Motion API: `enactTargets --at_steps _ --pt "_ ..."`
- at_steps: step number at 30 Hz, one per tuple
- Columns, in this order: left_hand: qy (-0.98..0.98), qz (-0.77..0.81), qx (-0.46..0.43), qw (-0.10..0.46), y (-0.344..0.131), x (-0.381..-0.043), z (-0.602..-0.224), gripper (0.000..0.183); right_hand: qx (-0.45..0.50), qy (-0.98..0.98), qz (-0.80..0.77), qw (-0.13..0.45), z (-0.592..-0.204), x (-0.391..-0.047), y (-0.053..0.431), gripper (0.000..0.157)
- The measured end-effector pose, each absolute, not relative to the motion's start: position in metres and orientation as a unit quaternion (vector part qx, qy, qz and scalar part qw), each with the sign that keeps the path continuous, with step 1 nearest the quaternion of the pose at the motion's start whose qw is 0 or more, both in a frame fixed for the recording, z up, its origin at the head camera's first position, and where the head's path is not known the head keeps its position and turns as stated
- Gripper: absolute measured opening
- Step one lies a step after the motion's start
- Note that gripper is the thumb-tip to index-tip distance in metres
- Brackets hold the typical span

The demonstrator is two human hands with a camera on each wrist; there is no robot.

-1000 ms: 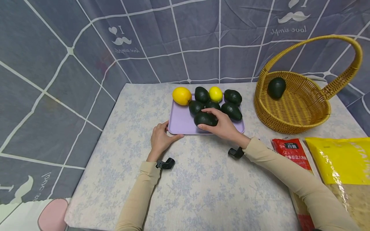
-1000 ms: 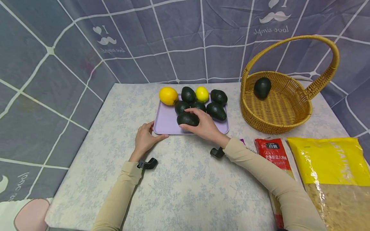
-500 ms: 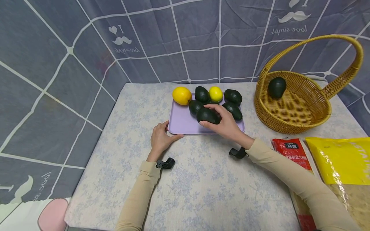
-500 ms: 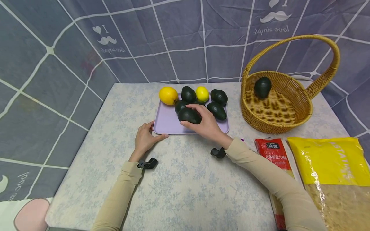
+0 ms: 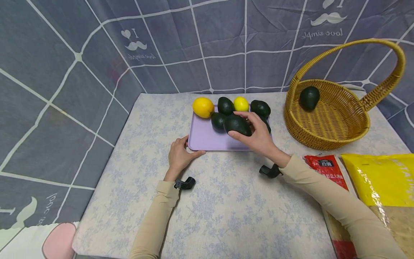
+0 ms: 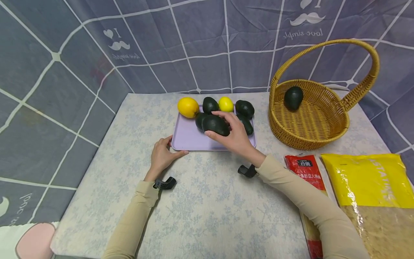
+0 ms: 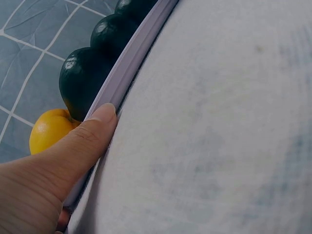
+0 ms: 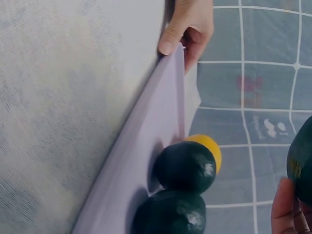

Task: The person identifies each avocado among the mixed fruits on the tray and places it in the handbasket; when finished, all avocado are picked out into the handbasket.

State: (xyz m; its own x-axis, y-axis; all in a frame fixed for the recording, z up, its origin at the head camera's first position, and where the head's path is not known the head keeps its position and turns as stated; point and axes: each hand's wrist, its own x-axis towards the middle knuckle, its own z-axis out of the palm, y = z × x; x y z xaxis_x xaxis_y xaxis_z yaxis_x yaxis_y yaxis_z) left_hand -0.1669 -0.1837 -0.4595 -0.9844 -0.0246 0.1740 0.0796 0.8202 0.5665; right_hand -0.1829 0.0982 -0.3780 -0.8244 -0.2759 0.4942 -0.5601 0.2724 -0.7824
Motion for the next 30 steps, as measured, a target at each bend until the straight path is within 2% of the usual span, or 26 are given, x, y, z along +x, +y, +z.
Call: enactTargets --at_steps 8,30 --pt "-0.95 -0.298 -0.018 0.092 -0.184 -0.168 -0.459 0.088 0.259 -0.769 0.567 0.143 -0.339 -0.163 0.1 0.053" --pt "-0.95 -0.298 -0.013 0.089 -0.183 -0.167 -0.46 0.09 0.242 -0.712 0.627 0.205 -0.323 -0.168 0.132 0.055"
